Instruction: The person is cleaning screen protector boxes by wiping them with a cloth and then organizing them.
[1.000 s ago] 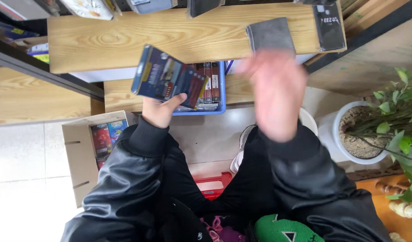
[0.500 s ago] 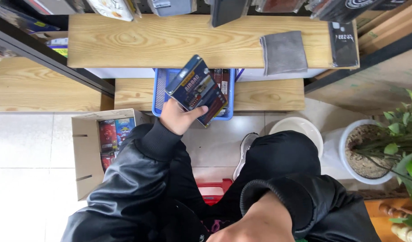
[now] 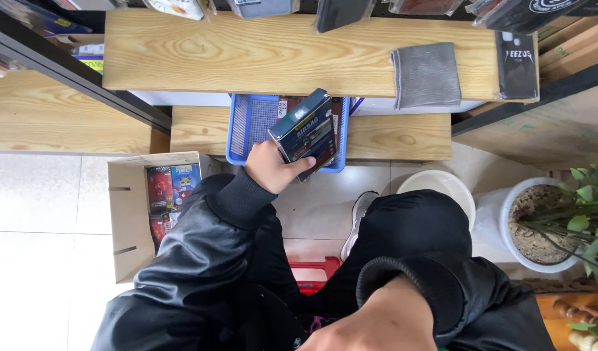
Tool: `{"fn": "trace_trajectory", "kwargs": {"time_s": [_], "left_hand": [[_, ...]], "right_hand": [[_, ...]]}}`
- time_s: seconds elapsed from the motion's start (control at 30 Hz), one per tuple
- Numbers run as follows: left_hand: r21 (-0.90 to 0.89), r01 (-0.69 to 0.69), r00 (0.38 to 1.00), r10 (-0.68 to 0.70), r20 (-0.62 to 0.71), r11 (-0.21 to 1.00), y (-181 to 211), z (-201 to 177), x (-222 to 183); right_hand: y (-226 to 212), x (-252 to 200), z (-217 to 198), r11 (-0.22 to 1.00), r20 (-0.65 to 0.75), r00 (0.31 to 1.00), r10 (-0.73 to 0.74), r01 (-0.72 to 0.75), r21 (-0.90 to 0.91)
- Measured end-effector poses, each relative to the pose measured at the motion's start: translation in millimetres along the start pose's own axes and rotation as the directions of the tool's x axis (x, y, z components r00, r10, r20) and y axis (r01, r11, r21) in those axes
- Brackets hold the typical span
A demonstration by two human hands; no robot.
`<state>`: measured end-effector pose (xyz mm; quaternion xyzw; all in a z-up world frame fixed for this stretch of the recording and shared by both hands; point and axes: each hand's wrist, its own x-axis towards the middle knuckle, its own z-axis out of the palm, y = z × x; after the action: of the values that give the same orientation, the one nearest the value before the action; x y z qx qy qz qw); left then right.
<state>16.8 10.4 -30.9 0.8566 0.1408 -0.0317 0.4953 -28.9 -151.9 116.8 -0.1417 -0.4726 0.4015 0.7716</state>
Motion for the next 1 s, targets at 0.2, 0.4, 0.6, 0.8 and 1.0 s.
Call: {"fn": "trace_trajectory", "kwargs": {"time_s": [0.2,0.4,0.6,0.8,1.0], "left_hand": [[0.02,0.019,1.0,-0.019,-0.022,1.0,-13.7,-1.3,-1.0],[0.187,-0.087,0.995,0.095,-0.037,0.979,-9.8,-4.3,-2.0],[0.285,-0.13,0.983,0.16,-0.084,0.95,-10.9,-3.3,-0.1],[0.077,-0.095,0.989,0.103,-0.107,0.993,7.7,-8.7,-3.7],[0.095,-0.153,0.983,0.161,-0.091,0.984,3.4,-1.5,-2.4]], "right_hand": [[-22.5,10.0,-29.3,0.993,-0.058,0.998,-0.001,0.008,0.121],[-36.9,-6.9,-65.5,0.971,-0.249,0.968,-0.006,0.066,0.232],[-39.9,-38.0,-104.4,0.983,-0.312,0.95,0.028,0.031,0.183],[-40.6,-87.4,-170.5,0.829,-0.541,0.811,-0.221,-0.136,-0.542],[-40.9,-84.2,-161.0,0.94,-0.558,0.813,-0.166,-0.041,-0.339]]}}
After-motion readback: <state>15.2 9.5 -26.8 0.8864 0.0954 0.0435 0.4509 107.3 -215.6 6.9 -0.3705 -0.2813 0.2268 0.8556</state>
